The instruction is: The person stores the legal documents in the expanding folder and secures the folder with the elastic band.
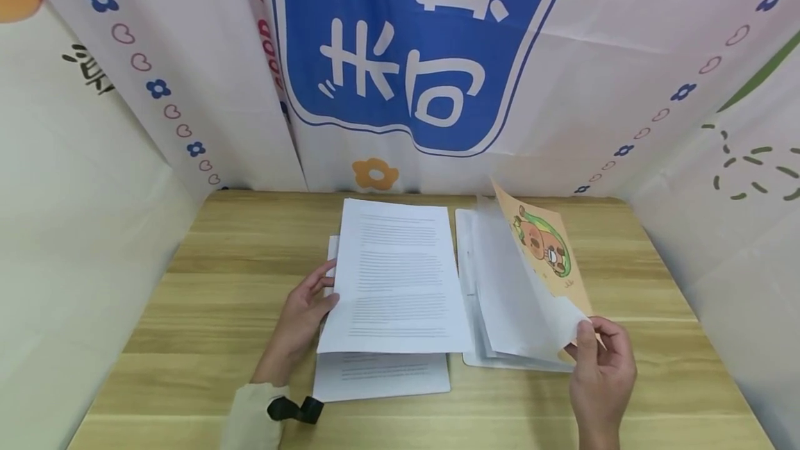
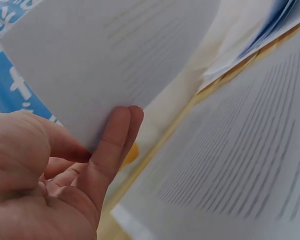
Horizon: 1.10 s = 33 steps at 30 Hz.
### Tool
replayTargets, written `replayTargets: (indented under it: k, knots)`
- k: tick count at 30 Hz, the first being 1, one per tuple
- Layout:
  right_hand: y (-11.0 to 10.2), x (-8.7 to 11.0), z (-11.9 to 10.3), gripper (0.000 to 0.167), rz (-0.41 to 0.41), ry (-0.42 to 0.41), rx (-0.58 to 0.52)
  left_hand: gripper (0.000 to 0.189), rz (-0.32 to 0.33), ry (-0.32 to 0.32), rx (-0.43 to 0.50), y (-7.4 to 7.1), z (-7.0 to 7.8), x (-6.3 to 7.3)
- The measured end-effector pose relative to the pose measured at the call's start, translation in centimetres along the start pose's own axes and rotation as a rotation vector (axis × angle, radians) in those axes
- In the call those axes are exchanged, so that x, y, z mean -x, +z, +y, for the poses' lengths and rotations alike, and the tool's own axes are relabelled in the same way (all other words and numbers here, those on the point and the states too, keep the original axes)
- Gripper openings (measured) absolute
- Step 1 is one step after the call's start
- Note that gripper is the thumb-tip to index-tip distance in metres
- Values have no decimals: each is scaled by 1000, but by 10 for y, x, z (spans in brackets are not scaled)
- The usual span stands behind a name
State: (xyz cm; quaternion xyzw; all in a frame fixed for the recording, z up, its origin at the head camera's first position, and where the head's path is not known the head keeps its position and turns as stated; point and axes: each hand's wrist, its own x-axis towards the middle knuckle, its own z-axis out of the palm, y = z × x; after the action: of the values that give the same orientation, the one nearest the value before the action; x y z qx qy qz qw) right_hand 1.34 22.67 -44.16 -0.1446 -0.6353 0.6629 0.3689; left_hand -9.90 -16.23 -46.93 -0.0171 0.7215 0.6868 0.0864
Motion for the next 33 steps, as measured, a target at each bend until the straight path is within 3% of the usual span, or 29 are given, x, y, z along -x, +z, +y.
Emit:
replayTargets:
  k: [4,11,18,33]
  knots:
    - [-1,-1,-1,5,5,3,18,58,-18,-8,8,15,0,-6]
    - [1,0,0,9,5,9,-5,52,-37,16,-10,28,1,-14]
    - [-2,-2,-1,8,6,14,0,49,-19,37,-92,40,2,-26]
    - [-3,-1,-1,5,-6,14,-11,39,14,28,-96,62,6,-50]
